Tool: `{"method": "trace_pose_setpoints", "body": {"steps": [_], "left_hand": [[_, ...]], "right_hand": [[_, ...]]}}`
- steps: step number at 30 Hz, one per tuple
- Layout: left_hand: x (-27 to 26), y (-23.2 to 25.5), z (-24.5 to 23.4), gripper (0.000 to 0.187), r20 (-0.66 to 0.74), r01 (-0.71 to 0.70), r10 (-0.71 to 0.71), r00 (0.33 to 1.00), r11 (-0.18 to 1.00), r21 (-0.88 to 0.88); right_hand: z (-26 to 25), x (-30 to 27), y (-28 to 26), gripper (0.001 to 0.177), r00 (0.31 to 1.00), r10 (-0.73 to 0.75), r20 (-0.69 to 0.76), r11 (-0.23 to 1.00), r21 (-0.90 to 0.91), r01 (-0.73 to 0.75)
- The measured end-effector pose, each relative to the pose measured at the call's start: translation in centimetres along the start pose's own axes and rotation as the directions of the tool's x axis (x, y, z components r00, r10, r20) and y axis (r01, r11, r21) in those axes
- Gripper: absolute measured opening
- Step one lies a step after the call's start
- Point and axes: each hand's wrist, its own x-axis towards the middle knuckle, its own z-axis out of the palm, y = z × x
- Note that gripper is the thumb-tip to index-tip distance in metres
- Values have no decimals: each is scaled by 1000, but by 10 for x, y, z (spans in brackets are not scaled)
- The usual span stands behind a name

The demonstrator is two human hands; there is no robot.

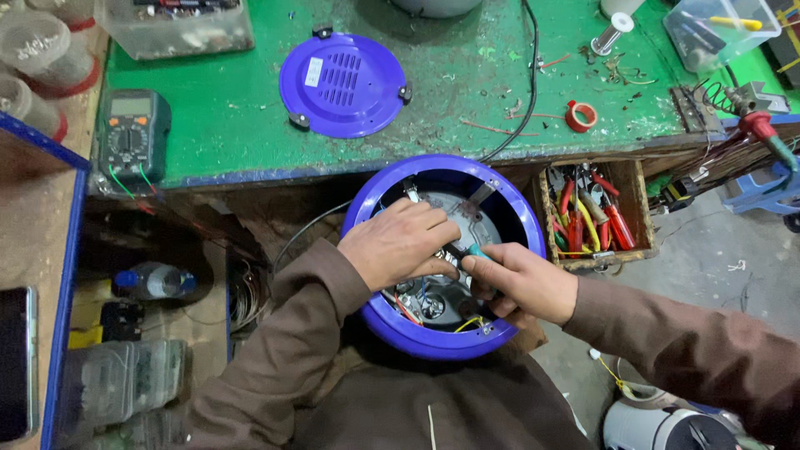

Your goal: The person works on the internal wiring of a blue circular electronic device, likely a fan motor housing. They use pliers and a screwdriver to adjust and secure wires and components inside the casing. The person also handles a small black component, possibly a switch or connector, preparing it for installation.

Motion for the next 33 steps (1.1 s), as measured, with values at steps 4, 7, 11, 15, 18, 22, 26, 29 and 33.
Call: {"method": "trace_pose_setpoints", "body": {"steps": [4, 7, 11, 15, 18, 22, 26, 29, 33], "left_hand": [[-16, -9, 3, 56, -120, -24, 8, 993, 991, -133], [-20, -8, -7, 54, -304, -51, 21, 952, 995, -90], [3, 14, -26, 69, -314, -41, 20, 949, 997, -61], [2, 11, -46, 65, -385, 80, -254, 887, 907, -414], [-1, 11, -65, 38, -450, 125, -401, 798, 840, -528], [-9, 14, -81, 25, -461, 233, -478, 747, 839, -492], [-21, 12, -94, 22, -434, 284, -433, 790, 886, -367], [-26, 9, -94, 21, -356, 306, -399, 845, 907, -290], [-26, 8, -79, 29, -173, 344, -350, 921, 937, -63]], "right_hand": [[9, -8, -18, 39, 995, -18, 101, 984, -174, 35], [7, 5, -11, 37, 994, -26, 107, 970, -237, 51], [-3, 6, -3, 42, 998, -47, 47, 984, -168, 54], [-2, -16, -32, 39, 996, 79, 50, 997, -16, -78], [-11, -37, -53, 45, 976, 218, -30, 969, -109, -220], [-4, -63, -86, 46, 900, 359, -246, 929, 1, -370], [-32, -72, -51, 50, 955, 197, -222, 951, -195, -242], [-45, -72, -19, 49, 990, 3, -144, 955, -292, -45], [-50, -70, -1, 49, 992, -71, -101, 977, -207, 49]]}}
